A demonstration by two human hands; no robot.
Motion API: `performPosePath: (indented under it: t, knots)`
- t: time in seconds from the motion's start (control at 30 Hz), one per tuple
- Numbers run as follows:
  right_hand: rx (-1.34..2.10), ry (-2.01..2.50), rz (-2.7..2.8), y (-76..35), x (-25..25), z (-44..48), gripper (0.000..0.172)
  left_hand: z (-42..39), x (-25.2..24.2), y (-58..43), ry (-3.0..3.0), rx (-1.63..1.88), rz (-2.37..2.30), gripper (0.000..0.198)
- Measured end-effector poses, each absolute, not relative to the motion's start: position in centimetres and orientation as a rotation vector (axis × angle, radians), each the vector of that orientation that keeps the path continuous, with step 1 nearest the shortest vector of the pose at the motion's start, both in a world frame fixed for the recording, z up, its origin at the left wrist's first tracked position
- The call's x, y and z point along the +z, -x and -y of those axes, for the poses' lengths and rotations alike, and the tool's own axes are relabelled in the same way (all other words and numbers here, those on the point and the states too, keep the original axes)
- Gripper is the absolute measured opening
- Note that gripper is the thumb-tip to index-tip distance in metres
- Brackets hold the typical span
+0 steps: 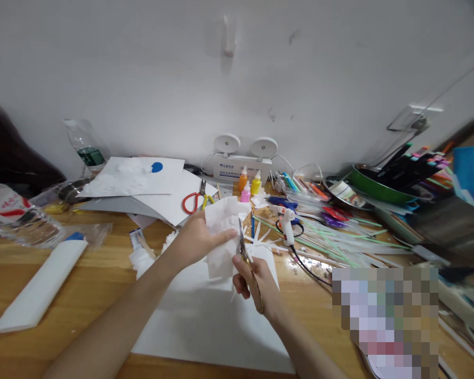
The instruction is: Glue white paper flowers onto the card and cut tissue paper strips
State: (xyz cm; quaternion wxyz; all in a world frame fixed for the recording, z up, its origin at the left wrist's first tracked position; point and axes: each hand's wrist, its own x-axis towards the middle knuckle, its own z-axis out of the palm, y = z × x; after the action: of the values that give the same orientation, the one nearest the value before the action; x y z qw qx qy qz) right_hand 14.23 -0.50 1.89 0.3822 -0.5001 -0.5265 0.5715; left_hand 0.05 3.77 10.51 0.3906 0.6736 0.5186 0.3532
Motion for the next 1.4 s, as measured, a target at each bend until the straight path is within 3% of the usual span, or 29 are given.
performPosePath:
  t: [0.23, 0.4, 0.9, 1.07, 1.4]
  knots:
    - [1.454, 1.281, 1.370, -14.3, 1.6, 0.5, 0.050, -4.1, 10.0, 0.1, -1.502, 1.008, -1.240, 0.037]
    - [1.454, 1.314, 1.392, -14.4, 1.7, 0.5, 0.052, -4.5, 9.2, 0.6, -1.357, 1.064, -1.434, 0.040]
    - [1.407, 1.386, 1.493, -14.2, 2.9, 0.7, 0.063, -4.8, 9.5, 0.3, -1.121, 1.098, -1.102, 0.034]
    - [1.458, 1.398, 1.475, -14.0, 3.1, 0.6, 0.063, -4.8, 9.5, 0.3, -1.094, 1.075, -1.005, 0.040]
    - [1.433, 1.245, 1.506, -14.2, 2.7, 1.1, 0.066, -4.7, 9.4, 0.3, -1.045, 1.098, -1.065, 0.039]
